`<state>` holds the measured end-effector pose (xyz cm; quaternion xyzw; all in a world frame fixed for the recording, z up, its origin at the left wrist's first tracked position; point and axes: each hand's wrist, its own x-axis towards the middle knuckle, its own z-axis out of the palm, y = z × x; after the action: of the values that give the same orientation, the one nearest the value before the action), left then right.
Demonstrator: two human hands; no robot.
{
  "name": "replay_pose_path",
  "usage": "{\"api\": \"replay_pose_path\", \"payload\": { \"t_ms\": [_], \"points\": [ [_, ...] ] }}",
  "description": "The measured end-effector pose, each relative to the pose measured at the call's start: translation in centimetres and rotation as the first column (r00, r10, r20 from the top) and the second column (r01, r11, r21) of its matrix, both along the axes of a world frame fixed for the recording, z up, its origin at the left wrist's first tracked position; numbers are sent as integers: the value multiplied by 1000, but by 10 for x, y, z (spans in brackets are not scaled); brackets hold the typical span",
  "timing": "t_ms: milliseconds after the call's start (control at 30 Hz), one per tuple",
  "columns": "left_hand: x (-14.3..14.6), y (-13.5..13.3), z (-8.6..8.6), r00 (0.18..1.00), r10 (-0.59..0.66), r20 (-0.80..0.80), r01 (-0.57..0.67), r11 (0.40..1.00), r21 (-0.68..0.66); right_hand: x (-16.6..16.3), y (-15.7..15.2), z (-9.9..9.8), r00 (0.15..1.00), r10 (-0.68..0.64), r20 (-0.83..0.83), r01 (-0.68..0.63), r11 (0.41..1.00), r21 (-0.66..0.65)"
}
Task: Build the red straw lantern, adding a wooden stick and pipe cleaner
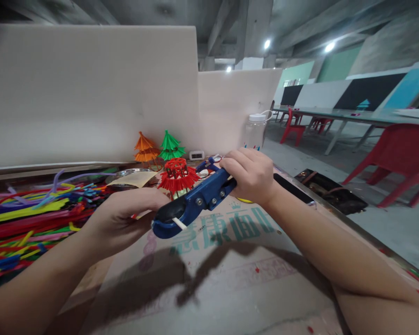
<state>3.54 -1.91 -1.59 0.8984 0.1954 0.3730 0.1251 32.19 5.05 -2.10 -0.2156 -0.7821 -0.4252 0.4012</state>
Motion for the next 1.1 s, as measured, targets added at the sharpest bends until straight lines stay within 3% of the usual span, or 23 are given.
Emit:
{"api": "replay_pose_path", "payload": {
  "t_ms": [367, 467, 533, 633, 733, 833, 900, 967, 1100],
  "points": [
    [1, -5, 0, 998, 49, 37, -49, 999, -13, -8, 2, -3, 1000, 6, -30, -7, 998, -55],
    [3, -6, -1, 994, 78, 74, -70, 992, -104, -11, 4, -5, 998, 63, -27, -67, 978, -196],
    [4, -6, 0, 986, 92, 141, -53, 964, -259, -14, 4, -6, 993, 115, -13, -111, 907, -407],
    [2, -2, 3, 961, 128, 244, 3, 881, -474, -20, 0, -4, 992, 126, -15, -98, 690, -717],
    [-6, 6, 5, 927, 187, 326, 32, 825, -565, -28, -9, 1, 997, 79, -12, -50, 496, -867],
    [-14, 13, 8, 890, 204, 409, 84, 806, -586, -33, -18, 6, 998, 58, 2, -19, 366, -930],
    [-16, 14, 9, 892, 134, 432, 167, 791, -589, -35, -22, 8, 998, 55, 6, -11, 300, -954],
    [-16, 13, 10, 899, 39, 436, 263, 749, -608, -36, -25, 9, 998, 57, -5, -20, 272, -962],
    [-12, 10, 9, 889, 1, 458, 328, 695, -639, -36, -25, 7, 999, 37, -6, -17, 308, -951]
  ]
}}
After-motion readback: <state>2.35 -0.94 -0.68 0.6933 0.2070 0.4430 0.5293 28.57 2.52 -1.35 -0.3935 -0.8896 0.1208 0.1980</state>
